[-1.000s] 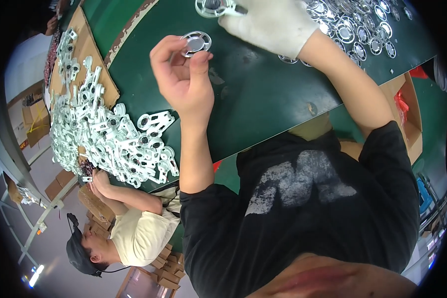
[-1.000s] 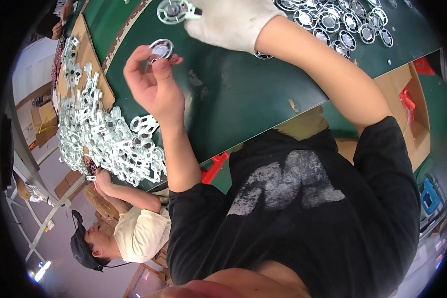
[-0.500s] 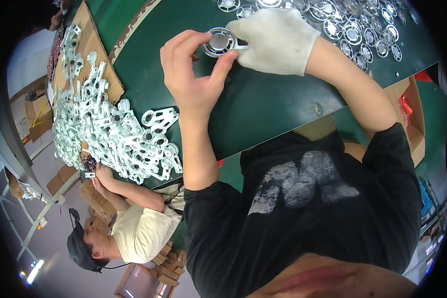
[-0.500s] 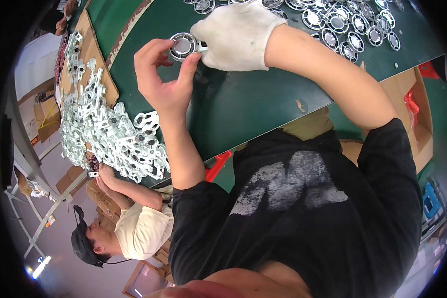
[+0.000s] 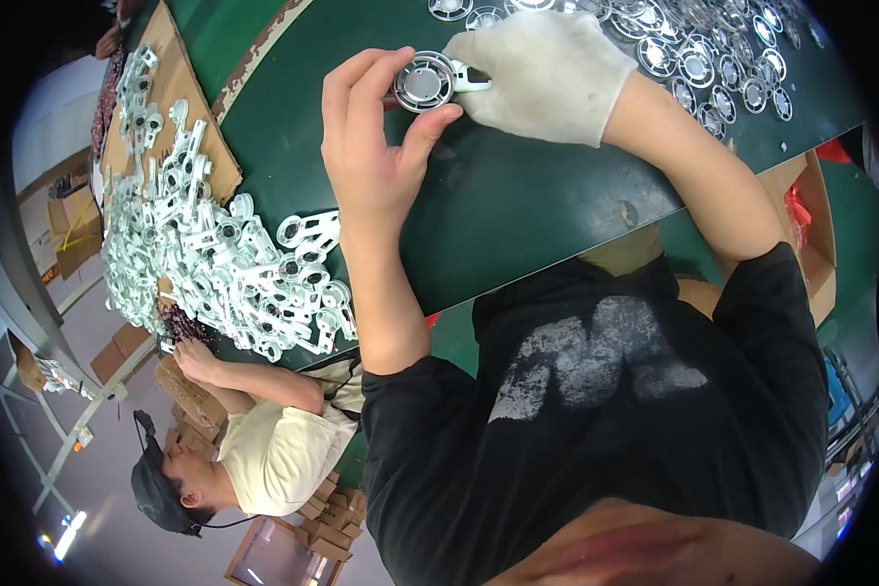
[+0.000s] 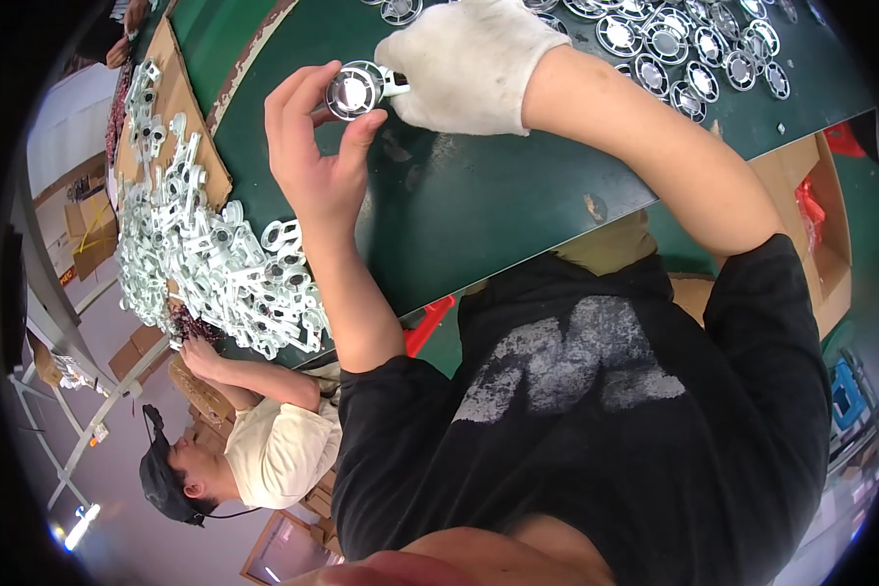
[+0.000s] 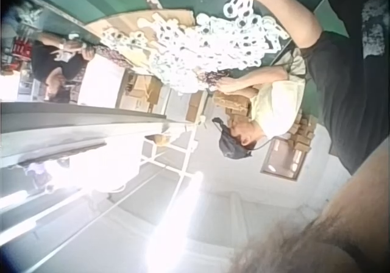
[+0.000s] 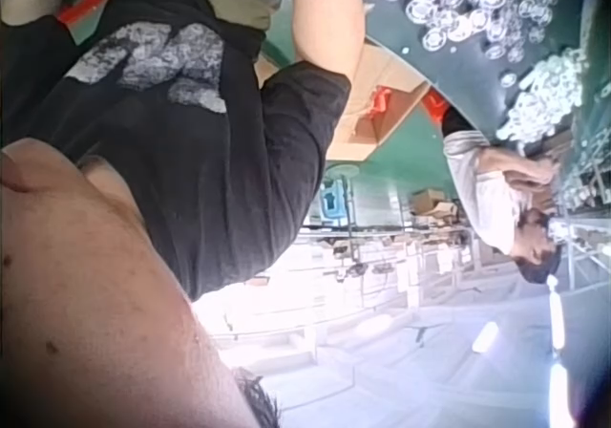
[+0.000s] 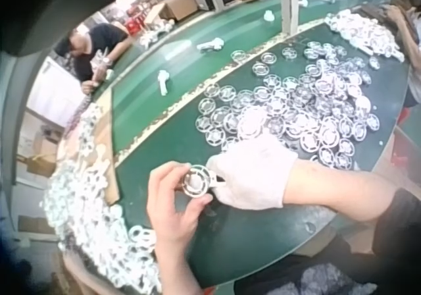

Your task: The person assembles small circular metal components into white plastic housings by hand at a factory workbench.

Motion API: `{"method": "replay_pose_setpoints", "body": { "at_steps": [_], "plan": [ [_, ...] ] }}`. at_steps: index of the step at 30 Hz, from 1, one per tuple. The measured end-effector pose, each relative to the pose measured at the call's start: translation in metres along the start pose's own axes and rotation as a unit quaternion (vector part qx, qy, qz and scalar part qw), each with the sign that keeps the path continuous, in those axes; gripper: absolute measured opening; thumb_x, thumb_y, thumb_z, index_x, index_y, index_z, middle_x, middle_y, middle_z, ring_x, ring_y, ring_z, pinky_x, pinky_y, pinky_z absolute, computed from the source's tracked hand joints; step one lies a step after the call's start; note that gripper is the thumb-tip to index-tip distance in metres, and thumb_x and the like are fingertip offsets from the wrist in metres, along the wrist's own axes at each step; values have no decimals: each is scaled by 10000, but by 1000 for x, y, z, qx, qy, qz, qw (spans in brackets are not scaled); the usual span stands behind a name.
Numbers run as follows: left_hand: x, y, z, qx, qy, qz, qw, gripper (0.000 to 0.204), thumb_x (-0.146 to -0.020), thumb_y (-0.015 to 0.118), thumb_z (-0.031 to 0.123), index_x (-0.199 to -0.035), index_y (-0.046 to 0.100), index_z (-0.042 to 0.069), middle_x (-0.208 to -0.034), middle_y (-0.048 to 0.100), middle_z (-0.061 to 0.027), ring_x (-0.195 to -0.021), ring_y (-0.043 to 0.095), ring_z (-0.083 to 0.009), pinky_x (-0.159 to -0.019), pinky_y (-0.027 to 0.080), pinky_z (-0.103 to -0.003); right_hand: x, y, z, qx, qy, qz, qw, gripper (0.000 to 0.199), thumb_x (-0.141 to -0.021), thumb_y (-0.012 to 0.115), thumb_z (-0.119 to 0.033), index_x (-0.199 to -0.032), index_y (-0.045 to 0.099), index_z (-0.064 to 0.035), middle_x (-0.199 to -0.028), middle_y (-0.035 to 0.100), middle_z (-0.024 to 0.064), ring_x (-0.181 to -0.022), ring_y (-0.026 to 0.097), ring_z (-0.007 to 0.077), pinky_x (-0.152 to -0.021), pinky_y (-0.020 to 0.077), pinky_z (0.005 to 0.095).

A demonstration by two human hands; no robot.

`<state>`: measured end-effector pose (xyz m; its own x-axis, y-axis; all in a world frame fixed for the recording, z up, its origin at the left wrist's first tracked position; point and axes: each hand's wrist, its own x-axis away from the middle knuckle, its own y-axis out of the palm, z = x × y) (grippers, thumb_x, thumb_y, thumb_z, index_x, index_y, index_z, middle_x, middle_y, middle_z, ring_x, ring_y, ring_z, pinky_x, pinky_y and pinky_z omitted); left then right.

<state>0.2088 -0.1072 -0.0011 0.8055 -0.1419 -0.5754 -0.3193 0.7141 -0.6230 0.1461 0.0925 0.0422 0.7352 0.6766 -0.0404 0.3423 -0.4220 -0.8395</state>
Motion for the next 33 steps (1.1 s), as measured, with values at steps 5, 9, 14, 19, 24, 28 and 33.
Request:
{"method": "replay_pose_setpoints", "body": {
  "at_steps": [5, 9, 14, 19, 24, 28, 33],
  "plan": [
    [-1, 2, 3, 0, -25, -13, 1000, 518, -758, 899, 203, -1206, 697, 42, -1178, 703, -106, -901, 693, -203, -745, 594, -304, 6, 20, 5, 75, 8, 64, 995, 323, -868, 676, -308, -1128, 736, -125, -808, 739, 126, -795, 742, 327, -723, 600, 462],
    [0, 1, 1, 8, -19, -5, 1000, 495, -765, 891, 163, -1203, 698, 36, -1176, 720, -120, -912, 703, -216, -776, 593, -312, 5, 21, 3, 79, 10, 64, 995, 322, -872, 676, -312, -1134, 732, -132, -805, 739, 123, -783, 742, 321, -718, 599, 464],
    [-4, -7, 6, 22, -23, -26, 999, 480, -768, 873, 108, -1203, 687, 29, -1181, 716, -125, -926, 708, -241, -810, 592, -324, 5, 26, 7, 57, -11, 75, 995, 297, -878, 671, -303, -1103, 715, -114, -774, 727, 117, -752, 736, 309, -669, 584, 450],
    [-4, -7, 9, 1, -14, -25, 1000, 467, -775, 865, 111, -1195, 682, 26, -1179, 714, -136, -963, 712, -268, -830, 592, -336, -1, 5, -2, -28, -24, 26, 999, 227, -871, 639, -291, -878, 694, -70, -703, 686, 187, -698, 704, 398, -654, 552, 493],
    [-4, -8, 7, 9, 6, -21, 1000, 464, -775, 864, 123, -1190, 682, 22, -1172, 716, -143, -994, 715, -298, -842, 594, -351, -3, -1, 1, -197, 10, -67, 978, 244, -893, 638, -282, -913, 691, -45, -785, 693, 204, -769, 702, 391, -700, 557, 464],
    [-4, -12, 9, 35, -8, -20, 999, 468, -769, 864, 109, -1193, 688, 22, -1174, 716, -149, -1004, 712, -304, -848, 593, -356, -4, 4, 8, -244, -7, -101, 964, 235, -899, 642, -257, -947, 685, -31, -812, 687, 198, -798, 697, 377, -714, 552, 441],
    [-4, -13, 7, 50, 5, -28, 998, 486, -756, 863, 95, -1204, 690, 23, -1178, 716, -150, -1006, 707, -303, -851, 590, -353, 0, -5, -1, -417, 114, -176, 884, 449, -957, 616, -451, -868, 632, -11, -624, 564, 33, -570, 596, 115, -502, 455, 247]
  ]
}}
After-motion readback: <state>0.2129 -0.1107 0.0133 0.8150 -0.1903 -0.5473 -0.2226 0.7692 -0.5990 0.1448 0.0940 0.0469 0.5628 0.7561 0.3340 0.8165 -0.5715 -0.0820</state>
